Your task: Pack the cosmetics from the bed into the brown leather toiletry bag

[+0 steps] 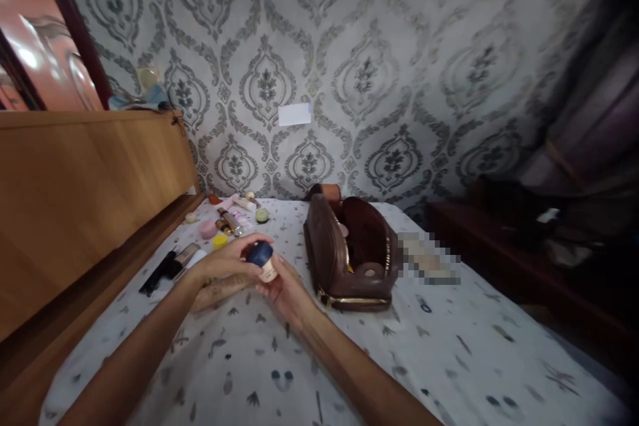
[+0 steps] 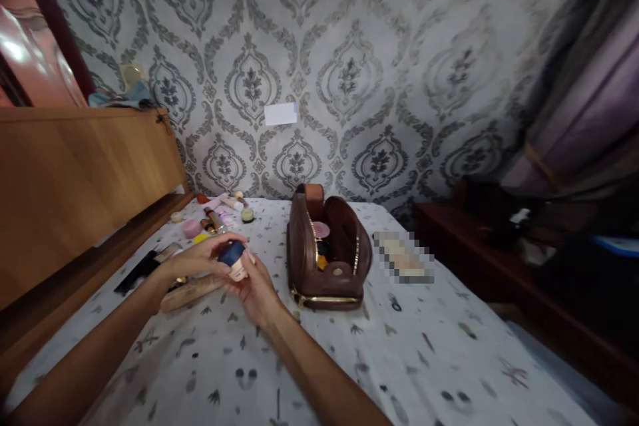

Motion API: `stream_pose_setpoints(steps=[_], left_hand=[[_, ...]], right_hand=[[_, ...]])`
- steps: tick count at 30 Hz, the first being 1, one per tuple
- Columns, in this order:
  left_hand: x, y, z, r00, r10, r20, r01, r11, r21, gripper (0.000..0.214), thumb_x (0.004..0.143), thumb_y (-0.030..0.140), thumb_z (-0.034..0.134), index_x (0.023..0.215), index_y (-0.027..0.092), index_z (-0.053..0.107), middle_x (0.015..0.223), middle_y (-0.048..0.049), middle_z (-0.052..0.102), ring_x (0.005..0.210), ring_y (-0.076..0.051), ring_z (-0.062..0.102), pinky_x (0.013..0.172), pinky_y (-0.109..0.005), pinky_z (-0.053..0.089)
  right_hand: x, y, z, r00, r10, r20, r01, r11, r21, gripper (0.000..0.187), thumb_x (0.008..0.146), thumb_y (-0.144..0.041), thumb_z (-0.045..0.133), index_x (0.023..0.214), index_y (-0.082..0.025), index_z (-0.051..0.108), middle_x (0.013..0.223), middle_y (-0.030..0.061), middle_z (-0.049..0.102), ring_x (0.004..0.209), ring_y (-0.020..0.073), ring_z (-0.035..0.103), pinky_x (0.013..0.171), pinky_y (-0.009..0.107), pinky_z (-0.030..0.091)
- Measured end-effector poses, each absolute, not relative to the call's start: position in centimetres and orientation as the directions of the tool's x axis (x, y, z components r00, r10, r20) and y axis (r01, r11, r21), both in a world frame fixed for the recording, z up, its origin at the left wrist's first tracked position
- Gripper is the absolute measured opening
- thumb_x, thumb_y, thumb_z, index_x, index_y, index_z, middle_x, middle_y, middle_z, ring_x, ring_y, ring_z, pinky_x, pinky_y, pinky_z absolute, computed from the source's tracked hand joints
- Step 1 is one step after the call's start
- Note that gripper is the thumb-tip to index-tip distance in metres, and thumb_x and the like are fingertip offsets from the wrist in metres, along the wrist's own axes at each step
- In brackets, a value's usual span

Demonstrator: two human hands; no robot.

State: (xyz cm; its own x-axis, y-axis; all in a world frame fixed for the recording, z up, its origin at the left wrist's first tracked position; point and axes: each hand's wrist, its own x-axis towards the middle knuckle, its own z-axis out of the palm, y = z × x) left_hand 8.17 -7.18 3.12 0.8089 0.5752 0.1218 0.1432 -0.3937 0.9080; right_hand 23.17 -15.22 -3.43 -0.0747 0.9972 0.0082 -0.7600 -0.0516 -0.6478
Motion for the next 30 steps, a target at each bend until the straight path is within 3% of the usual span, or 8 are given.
stream_pose_setpoints(steps=[3,6,8,12,18,21,26,30], left_hand=[[10.4,-9.1,0.9,0.726,0.670,0.155,0.122,-0.347,0.930,0.049,0.081,0.041,0.069,0.126,0.025,0.061,0.117,-0.0052,0.067,0.106,-0.025,0.062,0.091,-0.034,0.049],[12.3,-9.8,-1.1,0.619,0.752,0.225,0.128,-0.379,0.916,0.041,0.082,0.050,0.065,0.112,0.022,0.069,0.108,-0.0053,0.070,0.100,-0.024,0.063,0.088,-0.032,0.049],[13.3,-9.8,-1.9,0.538,0.807,0.242,0.107,-0.350,0.931,0.043,0.080,0.058,0.063,0.097,0.020,0.073,0.095,-0.0052,0.072,0.091,-0.024,0.064,0.082,-0.031,0.050],[14.4,-9.7,-3.0,0.514,0.846,0.141,-0.037,-0.142,0.989,0.055,0.077,0.070,0.059,0.086,0.017,0.071,0.076,-0.0050,0.071,0.074,-0.022,0.065,0.067,-0.030,0.051],[14.7,-9.8,-5.1,0.479,0.876,0.056,-0.127,0.005,0.992,0.066,0.074,0.078,0.055,0.081,0.015,0.072,0.079,-0.0075,0.073,0.080,-0.023,0.067,0.074,-0.031,0.051],[14.5,-9.8,-5.7,0.489,0.872,0.012,-0.136,0.062,0.989,0.071,0.073,0.081,0.054,0.088,0.016,0.074,0.083,-0.0078,0.075,0.085,-0.025,0.068,0.076,-0.031,0.052],[14.5,-10.0,-6.0,0.449,0.893,0.000,-0.203,0.102,0.974,0.066,0.072,0.078,0.059,0.090,0.016,0.075,0.095,-0.0092,0.076,0.101,-0.028,0.067,0.089,-0.035,0.051],[14.8,-10.1,-6.0,0.427,0.904,-0.001,-0.181,0.087,0.980,0.064,0.072,0.076,0.061,0.085,0.015,0.074,0.094,-0.0096,0.076,0.104,-0.030,0.066,0.093,-0.038,0.049]], right_hand=[[24.1,-15.9,-5.3,-0.123,0.988,-0.093,-0.784,-0.154,-0.601,0.043,0.085,-0.057,0.066,0.101,-0.017,0.065,0.087,0.0049,0.073,0.073,0.0155,0.070,0.060,0.022,0.051],[24.5,-16.5,-7.0,-0.212,0.966,-0.146,-0.772,-0.257,-0.582,0.055,0.088,-0.066,0.055,0.098,-0.013,0.066,0.087,0.0092,0.073,0.070,0.0155,0.071,0.058,0.021,0.049],[24.4,-16.8,-7.5,-0.235,0.965,-0.121,-0.737,-0.257,-0.625,0.059,0.083,-0.068,0.060,0.096,-0.011,0.066,0.085,0.0102,0.072,0.068,0.0154,0.070,0.056,0.021,0.048],[24.5,-17.3,-7.4,-0.169,0.986,-0.015,-0.688,-0.128,-0.714,0.062,0.063,-0.058,0.085,0.101,-0.013,0.064,0.088,0.0076,0.071,0.068,0.0151,0.068,0.053,0.021,0.047],[24.8,-17.5,-6.9,-0.054,0.998,-0.014,-0.616,-0.045,-0.787,0.068,0.049,-0.039,0.093,0.107,-0.019,0.063,0.090,0.0010,0.069,0.074,0.0151,0.065,0.051,0.020,0.045],[24.7,-17.4,-7.1,-0.030,0.999,0.024,-0.537,0.004,-0.843,0.075,0.050,-0.037,0.091,0.116,-0.021,0.059,0.096,0.0002,0.068,0.077,0.0166,0.065,0.054,0.022,0.046],[24.7,-17.0,-7.6,0.155,0.962,0.223,-0.308,0.262,-0.915,0.066,0.054,-0.028,0.085,0.113,-0.021,0.057,0.107,0.0017,0.066,0.097,0.0204,0.063,0.084,0.031,0.050],[24.8,-17.0,-7.6,0.204,0.940,0.274,-0.118,0.301,-0.946,0.061,0.059,-0.021,0.078,0.115,-0.021,0.055,0.109,0.0033,0.066,0.100,0.0220,0.062,0.091,0.034,0.048]])
